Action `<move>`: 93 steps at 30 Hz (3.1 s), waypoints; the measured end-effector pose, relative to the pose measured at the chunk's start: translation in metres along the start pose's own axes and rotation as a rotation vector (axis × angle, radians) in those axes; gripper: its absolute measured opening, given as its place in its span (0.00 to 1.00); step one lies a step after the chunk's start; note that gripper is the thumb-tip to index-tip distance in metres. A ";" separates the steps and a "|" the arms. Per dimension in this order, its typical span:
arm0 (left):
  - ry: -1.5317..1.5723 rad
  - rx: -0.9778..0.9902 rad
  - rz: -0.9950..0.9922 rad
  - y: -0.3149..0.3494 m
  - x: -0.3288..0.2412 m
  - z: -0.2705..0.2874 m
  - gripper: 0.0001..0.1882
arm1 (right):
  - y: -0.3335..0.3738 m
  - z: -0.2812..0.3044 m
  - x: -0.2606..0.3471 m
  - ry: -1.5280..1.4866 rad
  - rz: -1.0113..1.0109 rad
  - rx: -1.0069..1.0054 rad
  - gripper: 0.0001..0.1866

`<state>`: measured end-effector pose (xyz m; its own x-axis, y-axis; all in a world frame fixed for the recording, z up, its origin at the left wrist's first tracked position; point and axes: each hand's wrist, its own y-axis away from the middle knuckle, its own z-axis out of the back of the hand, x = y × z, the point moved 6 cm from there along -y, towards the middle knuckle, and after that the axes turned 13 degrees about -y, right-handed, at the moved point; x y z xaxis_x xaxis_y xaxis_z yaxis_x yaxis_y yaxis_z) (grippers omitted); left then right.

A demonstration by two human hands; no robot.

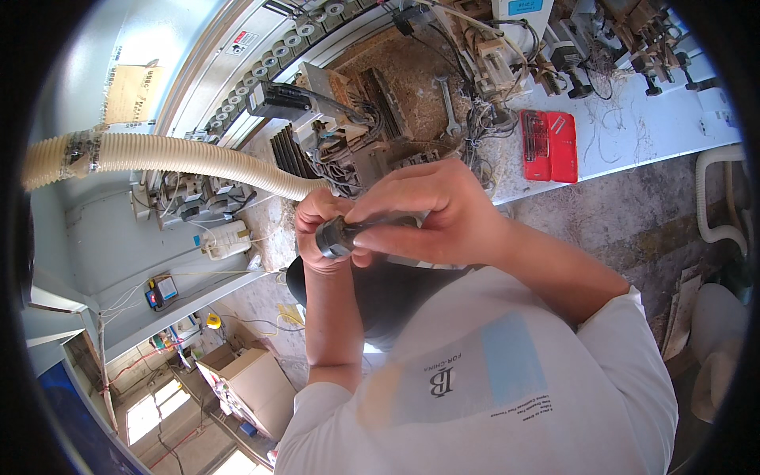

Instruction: The person handles a small black component, uses a wrench to adjust a motor assembly on a woodworking machine, and secures a white plastic cover back into place.

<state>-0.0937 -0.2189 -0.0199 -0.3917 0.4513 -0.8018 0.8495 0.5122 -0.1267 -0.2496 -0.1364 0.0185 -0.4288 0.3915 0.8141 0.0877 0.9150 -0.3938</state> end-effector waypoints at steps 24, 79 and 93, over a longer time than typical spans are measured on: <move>-0.011 0.037 -0.010 0.000 -0.002 0.002 0.15 | 0.000 -0.003 0.001 -0.019 0.011 -0.007 0.10; -0.062 -0.036 -0.031 -0.008 0.004 -0.008 0.10 | 0.007 0.006 0.011 0.097 0.006 -0.018 0.16; -0.114 -0.030 -0.062 -0.007 0.003 -0.010 0.10 | 0.008 0.004 0.009 0.112 0.005 -0.009 0.14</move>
<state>-0.1050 -0.2138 -0.0156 -0.3989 0.3331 -0.8543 0.8132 0.5591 -0.1618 -0.2563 -0.1258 0.0206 -0.3248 0.4044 0.8550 0.0978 0.9135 -0.3949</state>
